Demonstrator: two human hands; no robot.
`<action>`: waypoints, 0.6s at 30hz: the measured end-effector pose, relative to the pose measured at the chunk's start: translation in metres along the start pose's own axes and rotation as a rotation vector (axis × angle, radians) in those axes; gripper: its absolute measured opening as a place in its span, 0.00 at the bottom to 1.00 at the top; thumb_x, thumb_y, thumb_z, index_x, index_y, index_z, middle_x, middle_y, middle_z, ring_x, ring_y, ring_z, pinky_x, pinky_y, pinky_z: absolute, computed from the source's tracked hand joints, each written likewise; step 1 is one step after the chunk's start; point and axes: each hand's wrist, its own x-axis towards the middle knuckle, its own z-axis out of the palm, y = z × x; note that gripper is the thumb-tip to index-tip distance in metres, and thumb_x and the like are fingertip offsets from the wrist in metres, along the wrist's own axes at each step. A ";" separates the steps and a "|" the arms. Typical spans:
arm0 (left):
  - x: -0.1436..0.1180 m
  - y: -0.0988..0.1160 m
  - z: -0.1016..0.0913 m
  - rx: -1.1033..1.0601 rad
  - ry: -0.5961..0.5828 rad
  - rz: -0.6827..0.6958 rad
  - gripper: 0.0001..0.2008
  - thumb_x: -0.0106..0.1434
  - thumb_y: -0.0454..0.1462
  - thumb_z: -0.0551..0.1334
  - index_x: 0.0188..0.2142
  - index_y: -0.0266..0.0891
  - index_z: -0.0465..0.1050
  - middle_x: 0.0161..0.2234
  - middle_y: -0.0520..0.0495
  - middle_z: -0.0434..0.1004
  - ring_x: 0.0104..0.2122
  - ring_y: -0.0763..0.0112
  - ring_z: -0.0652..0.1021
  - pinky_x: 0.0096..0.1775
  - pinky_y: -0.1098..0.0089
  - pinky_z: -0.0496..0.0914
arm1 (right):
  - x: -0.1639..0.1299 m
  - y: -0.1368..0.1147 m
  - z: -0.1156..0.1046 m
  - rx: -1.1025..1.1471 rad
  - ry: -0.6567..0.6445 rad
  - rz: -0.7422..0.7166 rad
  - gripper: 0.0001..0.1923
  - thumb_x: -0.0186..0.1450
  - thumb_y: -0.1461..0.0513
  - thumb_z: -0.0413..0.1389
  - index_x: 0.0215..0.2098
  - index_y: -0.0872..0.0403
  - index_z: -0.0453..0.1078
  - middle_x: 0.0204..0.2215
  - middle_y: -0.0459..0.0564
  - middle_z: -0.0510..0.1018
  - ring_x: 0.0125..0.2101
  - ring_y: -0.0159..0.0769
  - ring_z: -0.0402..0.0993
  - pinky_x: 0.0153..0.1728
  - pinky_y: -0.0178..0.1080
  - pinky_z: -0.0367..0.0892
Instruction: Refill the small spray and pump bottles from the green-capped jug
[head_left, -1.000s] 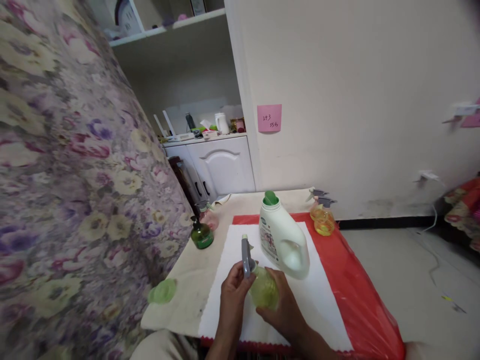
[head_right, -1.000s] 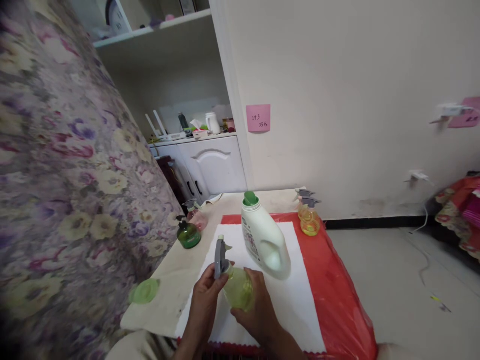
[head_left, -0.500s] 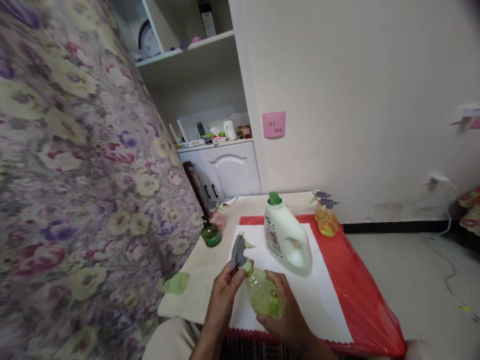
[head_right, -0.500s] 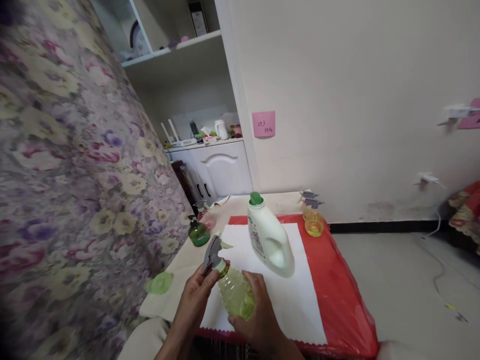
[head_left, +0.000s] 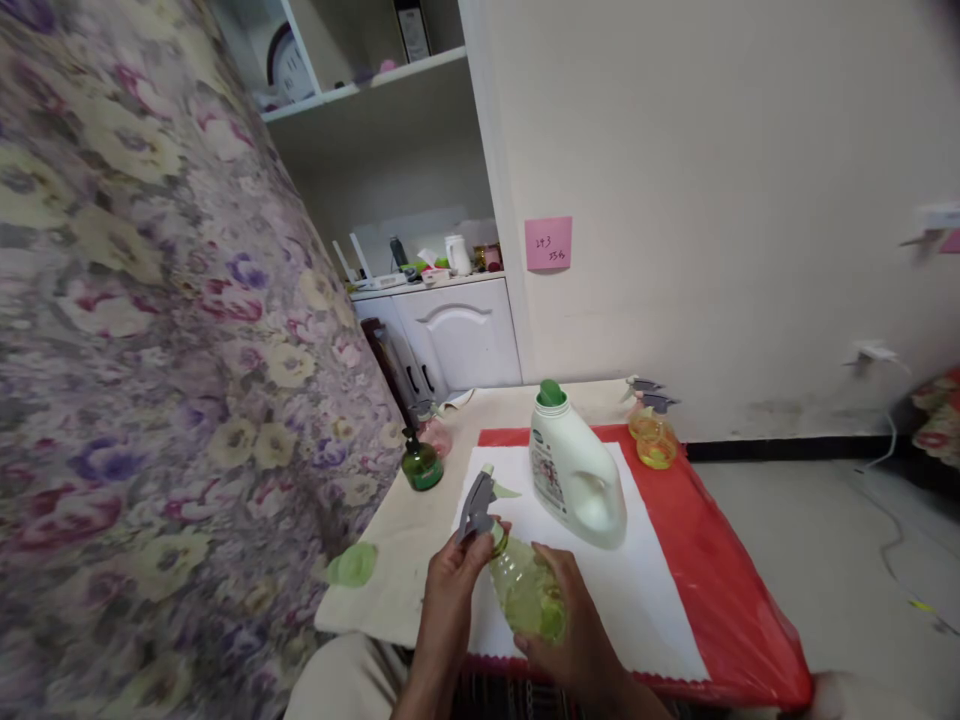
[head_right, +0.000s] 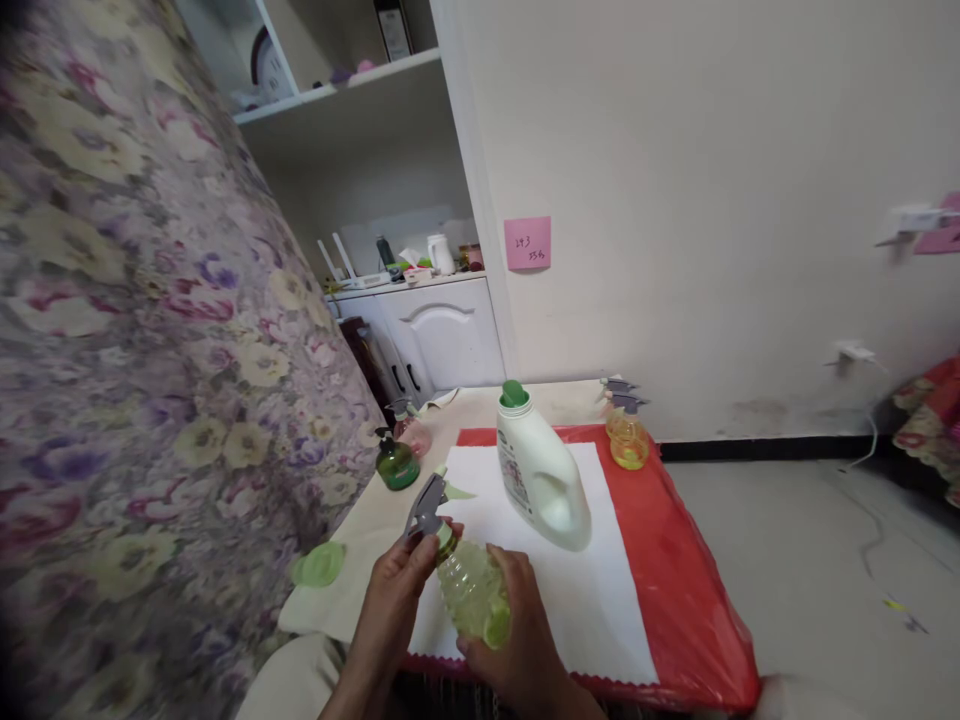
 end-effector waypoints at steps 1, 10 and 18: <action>0.000 0.001 0.000 -0.020 0.002 -0.010 0.19 0.55 0.46 0.66 0.41 0.33 0.79 0.40 0.37 0.82 0.44 0.55 0.77 0.51 0.60 0.66 | 0.000 0.000 0.000 0.023 -0.004 0.011 0.44 0.44 0.72 0.59 0.58 0.48 0.55 0.50 0.53 0.65 0.52 0.49 0.64 0.53 0.50 0.62; -0.003 0.013 0.000 -0.087 -0.063 -0.068 0.21 0.54 0.46 0.67 0.41 0.33 0.78 0.39 0.37 0.82 0.44 0.54 0.78 0.53 0.56 0.64 | 0.002 -0.003 0.002 0.209 -0.057 0.070 0.39 0.45 0.68 0.59 0.55 0.51 0.58 0.47 0.53 0.69 0.48 0.47 0.69 0.48 0.46 0.67; -0.001 0.008 -0.004 0.003 -0.127 -0.041 0.19 0.59 0.46 0.63 0.45 0.35 0.76 0.43 0.38 0.80 0.47 0.55 0.77 0.52 0.59 0.65 | 0.001 -0.006 -0.001 0.150 -0.023 0.043 0.39 0.45 0.68 0.59 0.56 0.51 0.58 0.48 0.53 0.69 0.48 0.47 0.68 0.47 0.46 0.67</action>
